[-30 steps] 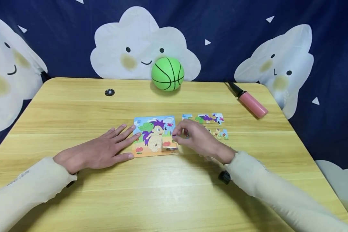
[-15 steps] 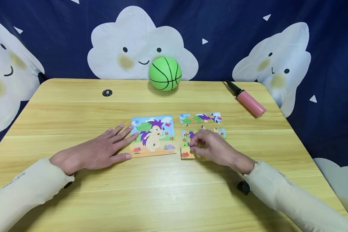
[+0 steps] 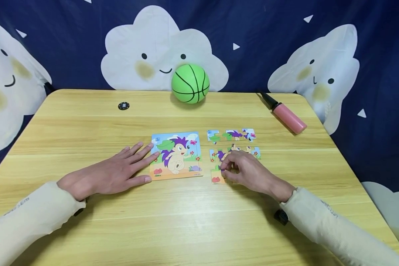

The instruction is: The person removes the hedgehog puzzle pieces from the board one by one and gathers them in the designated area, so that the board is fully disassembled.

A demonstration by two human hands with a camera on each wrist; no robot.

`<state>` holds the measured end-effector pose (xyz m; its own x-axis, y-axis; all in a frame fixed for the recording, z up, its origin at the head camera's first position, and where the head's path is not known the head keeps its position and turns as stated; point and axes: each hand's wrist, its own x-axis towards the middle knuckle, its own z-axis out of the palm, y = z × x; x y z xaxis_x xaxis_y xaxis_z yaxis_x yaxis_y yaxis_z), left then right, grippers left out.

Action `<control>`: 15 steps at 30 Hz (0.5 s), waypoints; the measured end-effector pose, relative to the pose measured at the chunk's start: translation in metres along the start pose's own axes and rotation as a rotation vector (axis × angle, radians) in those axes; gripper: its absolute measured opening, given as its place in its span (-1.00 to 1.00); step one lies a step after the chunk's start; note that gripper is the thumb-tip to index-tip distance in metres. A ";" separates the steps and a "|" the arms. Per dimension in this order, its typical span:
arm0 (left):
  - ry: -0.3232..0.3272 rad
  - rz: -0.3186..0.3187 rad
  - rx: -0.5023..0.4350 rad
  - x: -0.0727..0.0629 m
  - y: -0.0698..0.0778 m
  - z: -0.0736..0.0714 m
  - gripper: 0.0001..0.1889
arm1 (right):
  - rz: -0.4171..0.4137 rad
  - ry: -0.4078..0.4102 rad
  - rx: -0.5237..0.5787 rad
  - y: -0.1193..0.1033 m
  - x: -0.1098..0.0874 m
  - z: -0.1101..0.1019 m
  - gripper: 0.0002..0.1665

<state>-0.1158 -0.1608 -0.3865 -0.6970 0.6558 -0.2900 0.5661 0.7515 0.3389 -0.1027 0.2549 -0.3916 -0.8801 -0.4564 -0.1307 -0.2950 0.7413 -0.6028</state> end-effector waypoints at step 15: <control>0.008 0.001 -0.016 -0.003 -0.001 0.001 -0.23 | 0.001 0.006 0.020 0.000 0.001 0.002 -0.84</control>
<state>-0.1139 -0.1633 -0.3866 -0.7003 0.6556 -0.2824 0.5593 0.7498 0.3536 -0.1029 0.2540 -0.3933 -0.8828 -0.4524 -0.1264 -0.2866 0.7320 -0.6181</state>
